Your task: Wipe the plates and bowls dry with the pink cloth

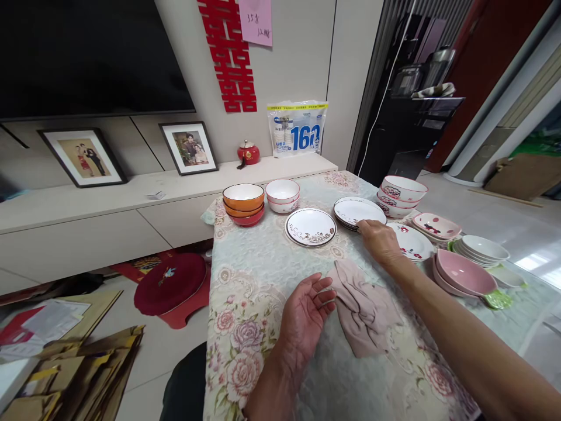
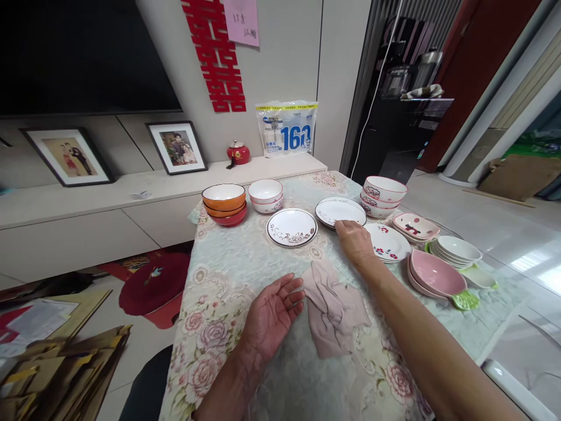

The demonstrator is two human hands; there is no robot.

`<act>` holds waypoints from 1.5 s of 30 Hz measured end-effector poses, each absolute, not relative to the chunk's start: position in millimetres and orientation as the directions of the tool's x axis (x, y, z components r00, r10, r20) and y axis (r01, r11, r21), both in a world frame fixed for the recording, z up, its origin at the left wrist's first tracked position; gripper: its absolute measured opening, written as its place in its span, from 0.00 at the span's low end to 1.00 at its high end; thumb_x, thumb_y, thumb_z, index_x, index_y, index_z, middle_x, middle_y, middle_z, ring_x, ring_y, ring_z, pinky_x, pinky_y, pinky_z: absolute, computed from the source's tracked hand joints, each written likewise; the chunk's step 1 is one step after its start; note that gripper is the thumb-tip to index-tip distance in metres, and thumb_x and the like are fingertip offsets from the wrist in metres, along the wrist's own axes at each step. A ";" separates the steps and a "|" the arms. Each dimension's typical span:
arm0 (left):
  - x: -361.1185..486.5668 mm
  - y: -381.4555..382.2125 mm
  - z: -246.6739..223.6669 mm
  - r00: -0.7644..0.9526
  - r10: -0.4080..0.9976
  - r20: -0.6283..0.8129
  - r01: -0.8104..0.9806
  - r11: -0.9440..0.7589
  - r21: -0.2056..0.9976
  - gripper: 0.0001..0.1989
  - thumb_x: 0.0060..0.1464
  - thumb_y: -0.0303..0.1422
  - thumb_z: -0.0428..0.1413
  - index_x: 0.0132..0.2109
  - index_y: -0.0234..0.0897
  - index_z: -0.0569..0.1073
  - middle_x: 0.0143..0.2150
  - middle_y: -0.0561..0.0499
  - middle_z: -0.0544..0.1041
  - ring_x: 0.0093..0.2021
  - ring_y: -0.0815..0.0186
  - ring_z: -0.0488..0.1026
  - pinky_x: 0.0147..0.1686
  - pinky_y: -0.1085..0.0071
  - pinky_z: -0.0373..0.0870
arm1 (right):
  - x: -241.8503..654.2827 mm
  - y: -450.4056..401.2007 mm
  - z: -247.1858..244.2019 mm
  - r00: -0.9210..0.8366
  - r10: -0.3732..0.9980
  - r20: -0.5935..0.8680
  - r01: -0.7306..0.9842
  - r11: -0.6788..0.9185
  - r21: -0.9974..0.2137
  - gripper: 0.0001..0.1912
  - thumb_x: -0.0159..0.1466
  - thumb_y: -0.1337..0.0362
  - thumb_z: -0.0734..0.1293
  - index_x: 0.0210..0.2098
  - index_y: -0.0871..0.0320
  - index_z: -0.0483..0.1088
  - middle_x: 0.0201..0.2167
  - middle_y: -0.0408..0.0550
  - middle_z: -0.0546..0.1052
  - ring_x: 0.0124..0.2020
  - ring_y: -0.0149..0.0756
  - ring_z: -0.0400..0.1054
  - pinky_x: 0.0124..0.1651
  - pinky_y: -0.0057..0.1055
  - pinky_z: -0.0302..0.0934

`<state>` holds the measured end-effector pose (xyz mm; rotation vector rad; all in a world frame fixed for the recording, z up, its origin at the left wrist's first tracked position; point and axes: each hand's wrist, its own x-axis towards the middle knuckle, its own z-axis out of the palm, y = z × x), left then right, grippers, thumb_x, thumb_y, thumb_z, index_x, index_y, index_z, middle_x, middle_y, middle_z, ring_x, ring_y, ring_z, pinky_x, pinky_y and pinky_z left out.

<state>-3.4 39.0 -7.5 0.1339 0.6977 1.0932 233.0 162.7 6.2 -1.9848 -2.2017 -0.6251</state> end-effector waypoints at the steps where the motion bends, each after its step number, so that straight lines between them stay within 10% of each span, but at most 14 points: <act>1: -3.4 39.1 -7.3 0.271 0.849 -0.454 -0.768 0.475 0.431 0.14 0.54 0.28 0.54 0.47 0.29 0.74 0.42 0.41 0.81 0.34 0.63 0.79 0.34 0.68 0.73 | 232.3 164.2 5.7 -0.123 0.934 0.336 0.975 0.050 0.218 0.12 0.67 0.70 0.60 0.44 0.59 0.74 0.41 0.55 0.79 0.40 0.41 0.72 0.34 0.31 0.52; 14: 0.5 39.1 -8.5 0.270 0.854 -0.446 -0.741 0.479 0.470 0.14 0.52 0.27 0.55 0.47 0.29 0.72 0.41 0.41 0.81 0.33 0.64 0.79 0.34 0.68 0.72 | 212.5 171.7 9.0 -0.064 0.943 0.326 0.994 0.032 0.104 0.15 0.68 0.69 0.60 0.50 0.63 0.73 0.50 0.60 0.77 0.51 0.47 0.68 0.52 0.37 0.57; 26: 4.4 34.2 -5.6 0.278 0.849 -0.449 -0.720 0.494 0.488 0.14 0.48 0.24 0.58 0.44 0.30 0.71 0.39 0.41 0.81 0.31 0.65 0.78 0.34 0.69 0.71 | 159.6 165.0 -6.3 0.401 0.909 0.115 0.790 -0.280 -0.546 0.26 0.62 0.47 0.66 0.47 0.64 0.73 0.36 0.56 0.80 0.38 0.44 0.72 0.35 0.31 0.55; 45: 4.5 32.4 -8.0 0.292 0.838 -0.460 -0.757 0.497 0.424 0.15 0.43 0.26 0.61 0.42 0.31 0.73 0.38 0.41 0.81 0.30 0.63 0.77 0.33 0.68 0.70 | 151.9 190.3 -3.7 0.390 0.917 -0.084 0.732 -0.364 -0.576 0.17 0.57 0.52 0.66 0.22 0.59 0.72 0.20 0.52 0.76 0.26 0.40 0.70 0.29 0.31 0.53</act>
